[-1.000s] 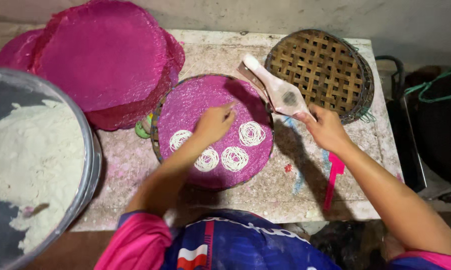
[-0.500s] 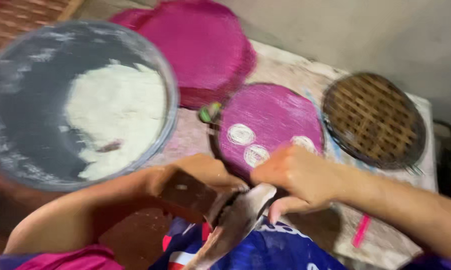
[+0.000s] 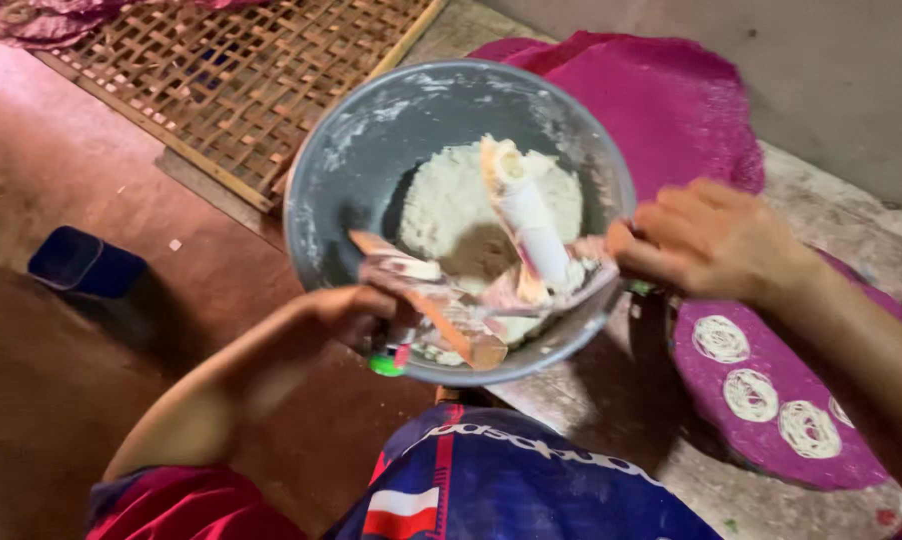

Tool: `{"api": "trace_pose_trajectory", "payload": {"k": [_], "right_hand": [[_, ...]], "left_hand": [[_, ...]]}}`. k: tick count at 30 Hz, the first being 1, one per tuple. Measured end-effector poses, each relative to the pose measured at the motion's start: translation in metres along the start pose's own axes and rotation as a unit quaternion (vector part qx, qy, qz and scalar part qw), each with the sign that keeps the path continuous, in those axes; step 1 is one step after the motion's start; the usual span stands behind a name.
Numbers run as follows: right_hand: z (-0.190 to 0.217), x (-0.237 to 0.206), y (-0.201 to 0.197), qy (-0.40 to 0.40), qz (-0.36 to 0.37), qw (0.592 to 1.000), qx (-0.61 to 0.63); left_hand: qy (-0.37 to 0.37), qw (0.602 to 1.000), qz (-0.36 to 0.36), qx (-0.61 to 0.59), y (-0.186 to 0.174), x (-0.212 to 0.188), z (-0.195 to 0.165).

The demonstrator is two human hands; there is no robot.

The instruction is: The person loads dough into a manual noodle press and squeezes the lever to extrude noodle nests onto round pink trays. They cut the strands, fill the tray with nests, then lift the finished tray and stack it with other filled trays.

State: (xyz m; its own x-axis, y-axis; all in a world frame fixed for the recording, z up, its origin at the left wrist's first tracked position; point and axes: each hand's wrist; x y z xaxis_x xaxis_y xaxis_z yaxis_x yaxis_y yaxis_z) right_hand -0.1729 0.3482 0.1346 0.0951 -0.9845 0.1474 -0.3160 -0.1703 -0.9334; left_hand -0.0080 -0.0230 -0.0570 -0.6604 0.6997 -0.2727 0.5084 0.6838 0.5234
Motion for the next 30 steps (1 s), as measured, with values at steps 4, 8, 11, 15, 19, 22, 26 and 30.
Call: {"api": "trace_pose_trajectory", "payload": {"k": [4,8,11,15,19,22,26,30], "right_hand": [[0.006,0.067,0.024,0.098,-0.094,0.985,-0.11],[0.047,0.094,0.056,0.329,-0.068,0.905,0.263],[0.076,0.109,0.092,0.37,-0.106,0.69,0.613],[0.098,0.137,0.14,0.406,-0.207,0.599,0.658],[0.1,0.145,0.16,0.46,-0.287,0.593,0.596],[0.099,0.144,0.151,0.461,-0.213,0.553,0.661],[0.104,0.168,0.117,0.345,-0.214,0.564,0.719],[0.106,0.205,0.086,0.247,-0.168,0.851,0.433]], "left_hand": [[0.156,0.979,-0.132,-0.014,-0.002,0.001,0.015],[0.241,0.876,-0.358,0.217,-0.016,-0.028,-0.019],[0.264,0.738,-0.45,0.429,-0.017,-0.043,-0.039],[0.283,0.63,-0.504,0.518,-0.008,-0.035,-0.042],[0.323,0.58,-0.524,0.533,-0.008,-0.022,-0.041],[0.291,0.565,-0.526,0.564,-0.014,-0.015,-0.045],[0.192,0.564,-0.528,0.605,-0.014,-0.009,-0.047],[0.207,0.554,-0.512,0.622,-0.013,-0.011,-0.044]]}}
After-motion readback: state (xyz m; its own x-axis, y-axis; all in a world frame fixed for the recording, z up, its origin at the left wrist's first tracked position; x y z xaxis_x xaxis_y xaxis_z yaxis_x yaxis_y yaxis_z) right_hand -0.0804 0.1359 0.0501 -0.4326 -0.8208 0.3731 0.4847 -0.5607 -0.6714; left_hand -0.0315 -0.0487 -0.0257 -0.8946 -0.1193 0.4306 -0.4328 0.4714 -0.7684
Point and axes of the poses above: each hand's wrist, its own x-axis towards the middle knuckle, its own y-axis out of the palm, z = x × y, and after that the axes turned 7 degrees about z, right-handed
